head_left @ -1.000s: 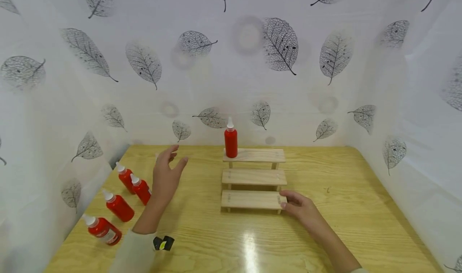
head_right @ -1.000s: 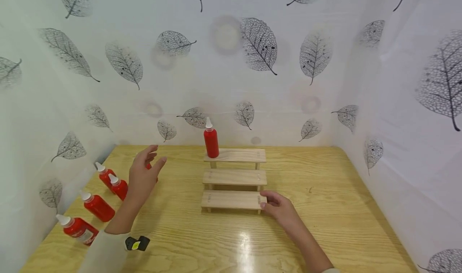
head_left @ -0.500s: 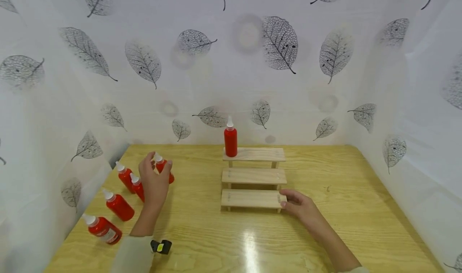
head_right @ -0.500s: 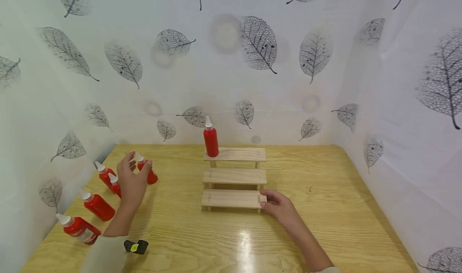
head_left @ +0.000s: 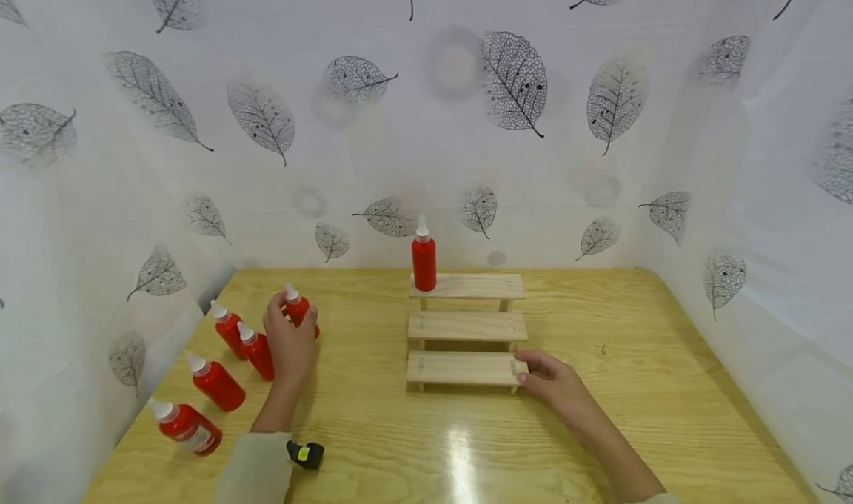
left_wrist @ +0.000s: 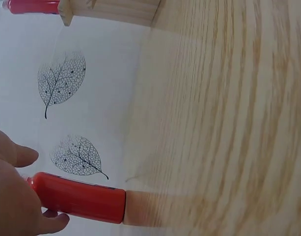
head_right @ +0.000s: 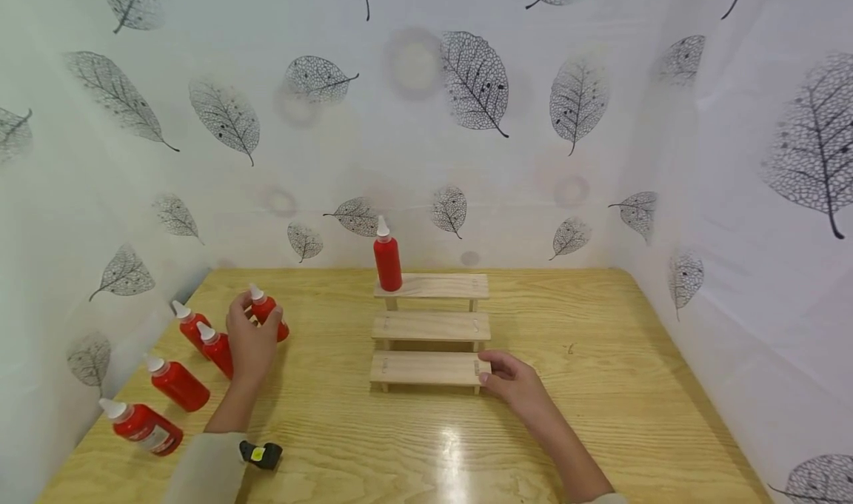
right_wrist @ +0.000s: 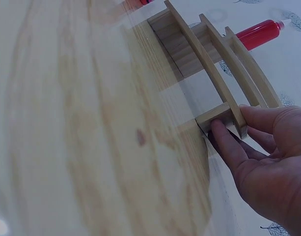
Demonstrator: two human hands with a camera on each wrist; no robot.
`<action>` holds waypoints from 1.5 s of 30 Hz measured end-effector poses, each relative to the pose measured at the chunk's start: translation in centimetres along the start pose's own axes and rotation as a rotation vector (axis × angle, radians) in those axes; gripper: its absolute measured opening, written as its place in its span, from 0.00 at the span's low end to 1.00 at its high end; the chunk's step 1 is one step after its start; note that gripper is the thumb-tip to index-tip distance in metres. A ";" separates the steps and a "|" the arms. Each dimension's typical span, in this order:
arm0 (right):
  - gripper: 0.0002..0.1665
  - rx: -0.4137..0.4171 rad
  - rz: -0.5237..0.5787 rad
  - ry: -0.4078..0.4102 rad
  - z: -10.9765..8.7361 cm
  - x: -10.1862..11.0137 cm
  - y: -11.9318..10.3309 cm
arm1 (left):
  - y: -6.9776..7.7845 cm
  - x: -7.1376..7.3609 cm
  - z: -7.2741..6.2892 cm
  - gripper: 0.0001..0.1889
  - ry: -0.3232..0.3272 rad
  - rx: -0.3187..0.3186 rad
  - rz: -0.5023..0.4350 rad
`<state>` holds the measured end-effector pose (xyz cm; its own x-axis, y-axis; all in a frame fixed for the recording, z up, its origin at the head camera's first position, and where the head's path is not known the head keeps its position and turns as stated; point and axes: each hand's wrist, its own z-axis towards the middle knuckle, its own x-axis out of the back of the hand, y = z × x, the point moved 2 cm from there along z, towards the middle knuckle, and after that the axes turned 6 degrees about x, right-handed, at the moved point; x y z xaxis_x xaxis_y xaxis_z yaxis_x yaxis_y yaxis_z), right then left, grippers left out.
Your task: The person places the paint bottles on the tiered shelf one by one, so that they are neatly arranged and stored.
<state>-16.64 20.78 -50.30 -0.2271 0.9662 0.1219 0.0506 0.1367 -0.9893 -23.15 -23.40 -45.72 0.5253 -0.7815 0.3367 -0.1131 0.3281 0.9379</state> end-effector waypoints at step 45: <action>0.35 0.003 0.059 -0.016 0.1 0.1 0.2 | 7.4 -4.4 -6.7 0.26 -0.347 -0.392 -0.090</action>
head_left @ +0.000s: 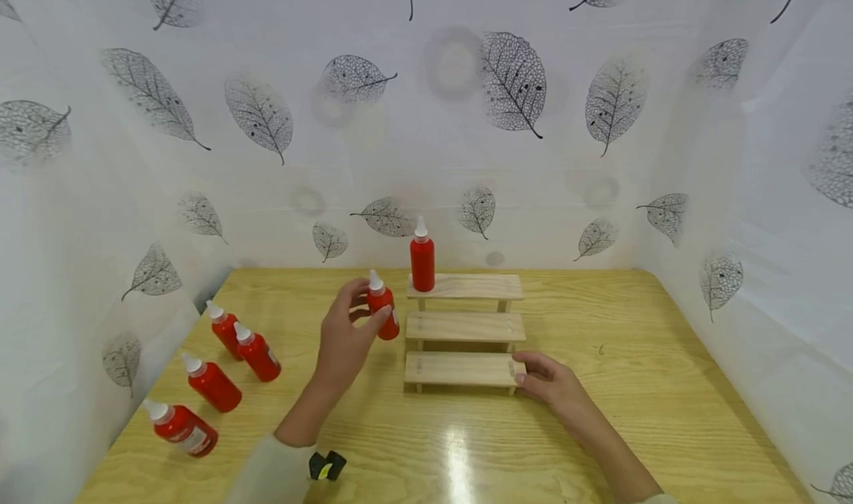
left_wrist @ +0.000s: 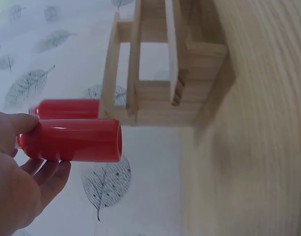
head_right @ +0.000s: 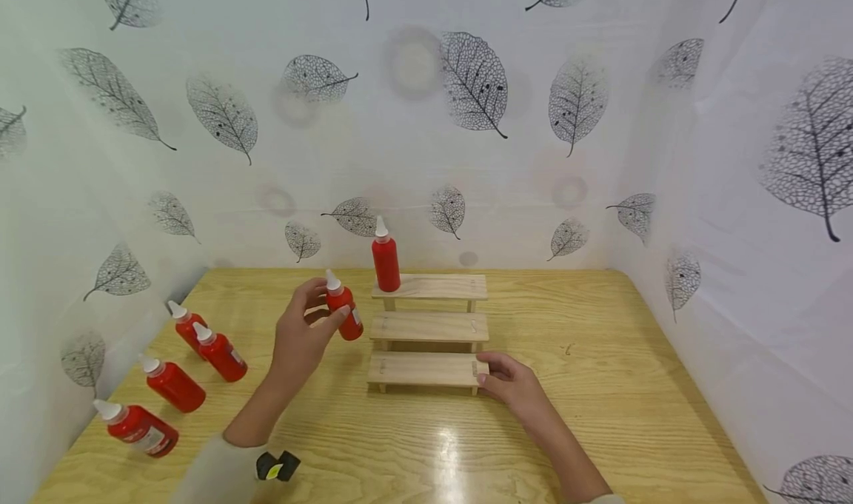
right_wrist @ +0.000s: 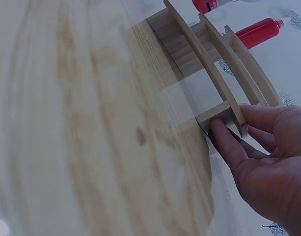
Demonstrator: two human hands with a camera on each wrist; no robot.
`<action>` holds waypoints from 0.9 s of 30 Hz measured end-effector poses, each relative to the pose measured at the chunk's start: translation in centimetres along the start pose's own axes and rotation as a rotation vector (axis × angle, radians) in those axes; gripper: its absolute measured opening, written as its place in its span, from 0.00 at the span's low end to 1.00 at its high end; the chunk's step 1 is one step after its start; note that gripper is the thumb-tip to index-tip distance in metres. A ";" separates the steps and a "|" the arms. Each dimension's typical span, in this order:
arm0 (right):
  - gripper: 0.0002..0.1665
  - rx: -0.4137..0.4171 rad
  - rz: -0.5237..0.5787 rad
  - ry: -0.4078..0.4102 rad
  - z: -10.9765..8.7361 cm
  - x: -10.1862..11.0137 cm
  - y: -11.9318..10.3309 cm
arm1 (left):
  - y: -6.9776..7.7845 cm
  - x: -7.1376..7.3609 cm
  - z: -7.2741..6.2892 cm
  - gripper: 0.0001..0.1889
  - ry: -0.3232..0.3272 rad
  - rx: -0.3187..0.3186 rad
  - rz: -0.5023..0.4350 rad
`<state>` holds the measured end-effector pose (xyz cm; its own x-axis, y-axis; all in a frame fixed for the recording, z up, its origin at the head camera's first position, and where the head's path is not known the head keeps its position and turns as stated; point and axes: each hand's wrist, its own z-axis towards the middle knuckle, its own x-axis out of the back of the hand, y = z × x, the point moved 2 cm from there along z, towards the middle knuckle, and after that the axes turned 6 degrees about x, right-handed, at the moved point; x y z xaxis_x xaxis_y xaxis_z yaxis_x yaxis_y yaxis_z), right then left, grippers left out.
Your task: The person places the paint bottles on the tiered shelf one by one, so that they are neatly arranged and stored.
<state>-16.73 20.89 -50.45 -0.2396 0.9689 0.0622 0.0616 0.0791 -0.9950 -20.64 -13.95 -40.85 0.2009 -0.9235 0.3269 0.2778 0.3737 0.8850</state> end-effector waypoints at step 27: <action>0.35 0.002 -0.008 -0.009 0.0 0.1 0.1 | 6.2 -7.5 4.2 0.25 -0.164 -0.088 -0.043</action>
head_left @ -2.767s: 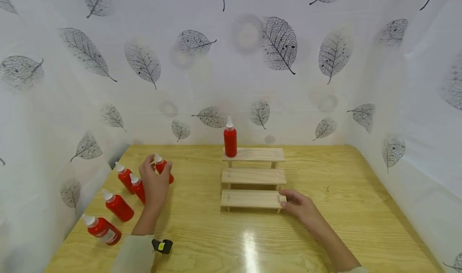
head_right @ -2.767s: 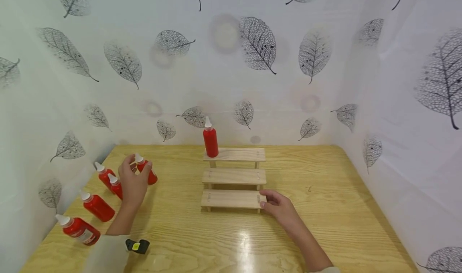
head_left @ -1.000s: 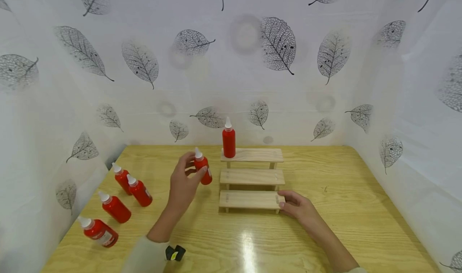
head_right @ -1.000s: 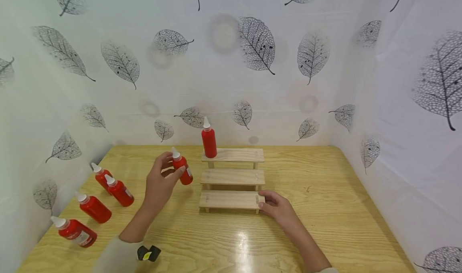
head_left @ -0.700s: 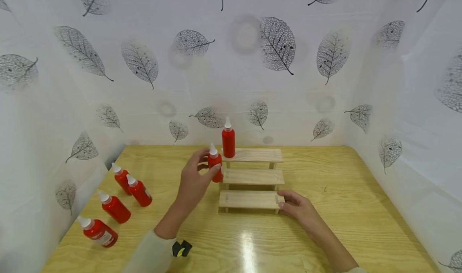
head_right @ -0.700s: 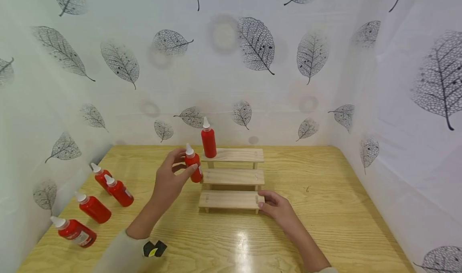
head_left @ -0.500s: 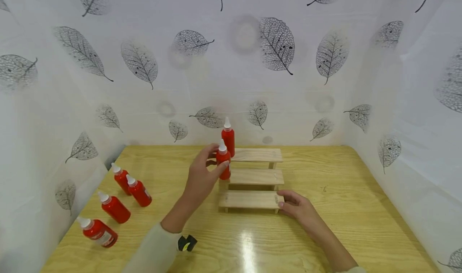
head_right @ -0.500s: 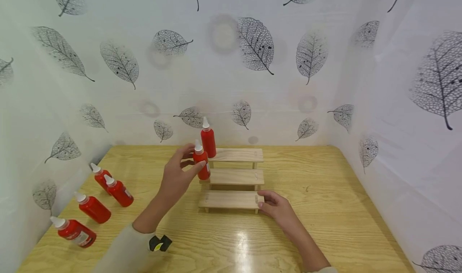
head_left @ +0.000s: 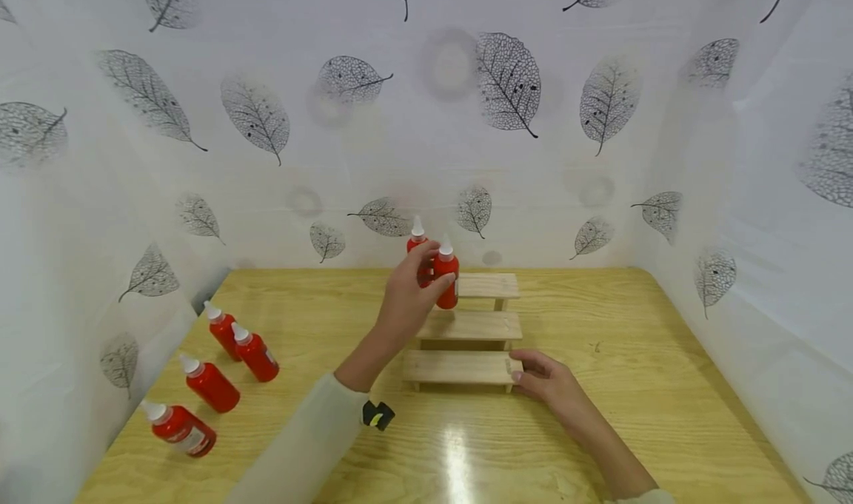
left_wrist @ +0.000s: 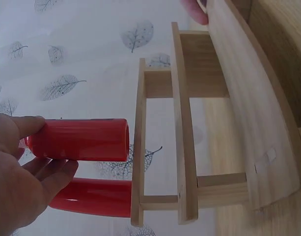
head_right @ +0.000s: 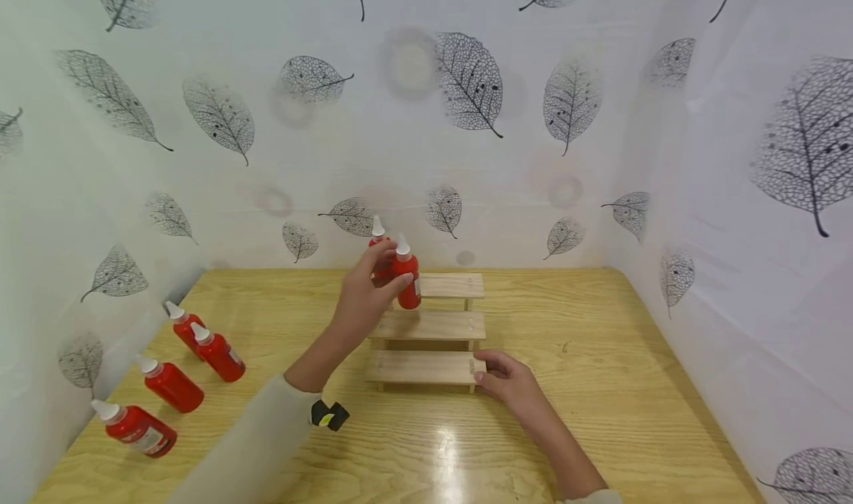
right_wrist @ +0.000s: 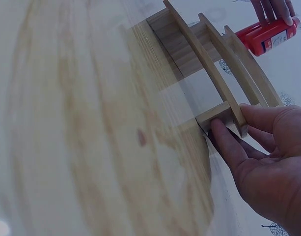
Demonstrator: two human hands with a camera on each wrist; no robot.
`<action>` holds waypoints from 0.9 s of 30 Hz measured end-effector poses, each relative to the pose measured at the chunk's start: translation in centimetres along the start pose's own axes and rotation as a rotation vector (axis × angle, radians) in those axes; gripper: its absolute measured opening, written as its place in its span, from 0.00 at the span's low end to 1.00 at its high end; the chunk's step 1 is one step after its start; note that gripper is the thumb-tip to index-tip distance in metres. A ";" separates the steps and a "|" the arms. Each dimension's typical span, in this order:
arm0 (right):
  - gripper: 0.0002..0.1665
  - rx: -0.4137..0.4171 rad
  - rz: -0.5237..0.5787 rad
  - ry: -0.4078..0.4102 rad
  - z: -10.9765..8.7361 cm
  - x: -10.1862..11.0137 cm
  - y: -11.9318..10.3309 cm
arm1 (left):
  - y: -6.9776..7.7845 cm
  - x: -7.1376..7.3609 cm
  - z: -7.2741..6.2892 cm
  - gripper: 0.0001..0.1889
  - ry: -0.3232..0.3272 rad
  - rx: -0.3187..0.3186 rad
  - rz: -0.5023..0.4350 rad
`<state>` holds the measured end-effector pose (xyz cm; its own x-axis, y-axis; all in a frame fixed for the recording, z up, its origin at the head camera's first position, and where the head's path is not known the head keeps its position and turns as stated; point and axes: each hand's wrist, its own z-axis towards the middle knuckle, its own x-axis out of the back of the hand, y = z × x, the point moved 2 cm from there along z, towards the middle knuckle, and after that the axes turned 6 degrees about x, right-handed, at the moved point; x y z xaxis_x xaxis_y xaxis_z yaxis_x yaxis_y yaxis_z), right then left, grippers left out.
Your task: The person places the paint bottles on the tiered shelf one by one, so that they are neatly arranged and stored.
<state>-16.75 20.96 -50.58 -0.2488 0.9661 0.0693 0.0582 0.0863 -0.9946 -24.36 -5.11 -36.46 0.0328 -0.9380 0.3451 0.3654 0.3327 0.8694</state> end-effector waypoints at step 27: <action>0.35 0.011 0.009 -0.001 -0.1 0.0 -0.1 | 0.5 -4.0 3.3 0.29 -0.005 0.081 0.056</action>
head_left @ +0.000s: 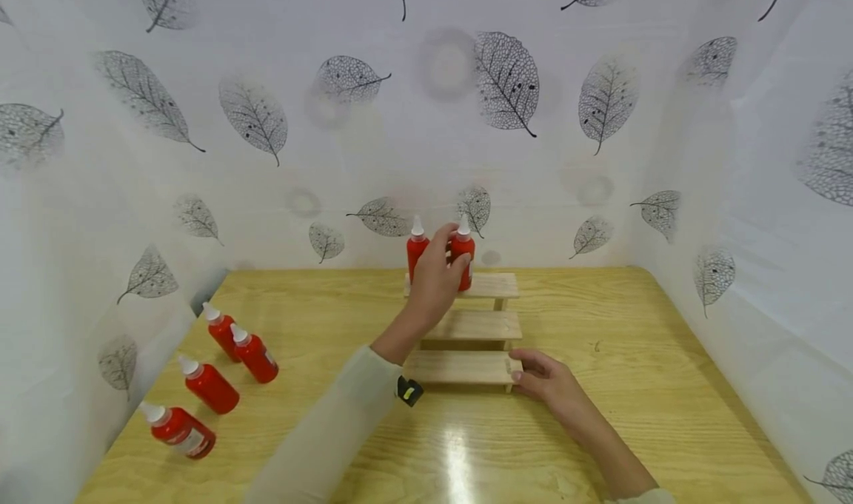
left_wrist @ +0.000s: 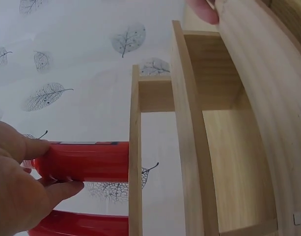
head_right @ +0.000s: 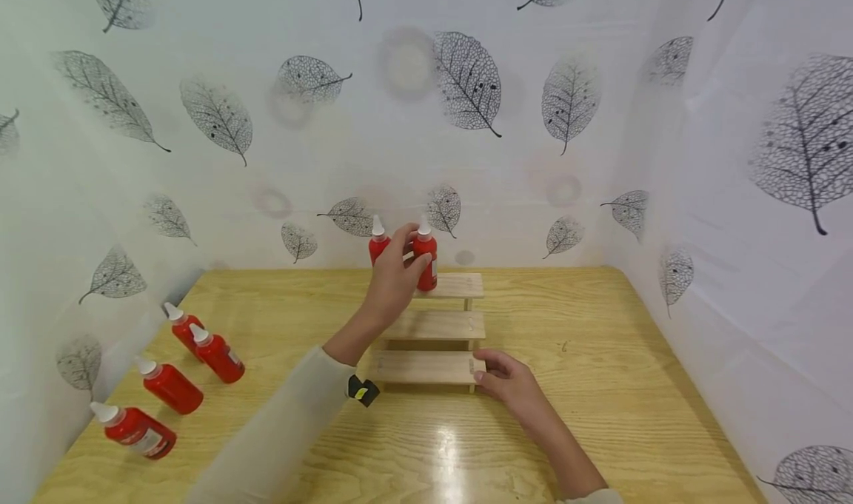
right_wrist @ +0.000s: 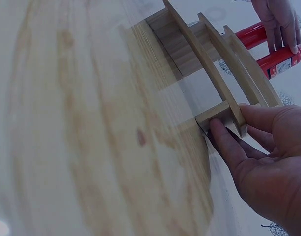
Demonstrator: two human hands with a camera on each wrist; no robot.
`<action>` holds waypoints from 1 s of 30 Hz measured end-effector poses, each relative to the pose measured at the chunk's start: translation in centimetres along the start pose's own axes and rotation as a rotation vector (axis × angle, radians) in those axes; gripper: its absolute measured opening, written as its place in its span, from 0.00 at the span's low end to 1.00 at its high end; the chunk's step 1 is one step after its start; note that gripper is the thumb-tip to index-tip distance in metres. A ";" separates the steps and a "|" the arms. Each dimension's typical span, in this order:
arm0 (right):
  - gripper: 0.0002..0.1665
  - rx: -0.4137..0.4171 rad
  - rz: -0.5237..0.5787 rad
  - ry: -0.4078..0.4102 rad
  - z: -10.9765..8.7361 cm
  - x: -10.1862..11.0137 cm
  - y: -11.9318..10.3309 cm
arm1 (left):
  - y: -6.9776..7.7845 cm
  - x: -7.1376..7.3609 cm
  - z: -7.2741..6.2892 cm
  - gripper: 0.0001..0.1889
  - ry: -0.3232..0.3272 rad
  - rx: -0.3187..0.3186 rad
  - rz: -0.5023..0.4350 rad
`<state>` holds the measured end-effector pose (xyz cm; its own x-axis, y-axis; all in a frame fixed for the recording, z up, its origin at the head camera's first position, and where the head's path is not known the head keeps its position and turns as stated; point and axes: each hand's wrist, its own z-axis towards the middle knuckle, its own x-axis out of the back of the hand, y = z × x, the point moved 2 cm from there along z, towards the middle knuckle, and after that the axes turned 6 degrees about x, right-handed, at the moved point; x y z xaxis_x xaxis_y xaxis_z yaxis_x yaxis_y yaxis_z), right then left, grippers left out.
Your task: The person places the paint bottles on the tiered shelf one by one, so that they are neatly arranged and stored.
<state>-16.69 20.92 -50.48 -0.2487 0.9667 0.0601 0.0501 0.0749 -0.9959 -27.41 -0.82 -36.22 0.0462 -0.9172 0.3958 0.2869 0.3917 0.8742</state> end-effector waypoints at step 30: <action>0.33 0.002 -0.009 0.005 0.0 0.0 -0.1 | -3.4 9.4 -8.4 0.27 0.121 -0.061 0.175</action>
<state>-16.67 20.92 -50.40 -0.2444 0.9672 0.0692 0.0463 0.0829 -0.9955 -19.91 -11.36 -37.88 0.2136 -0.8391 0.5003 0.3216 0.5439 0.7750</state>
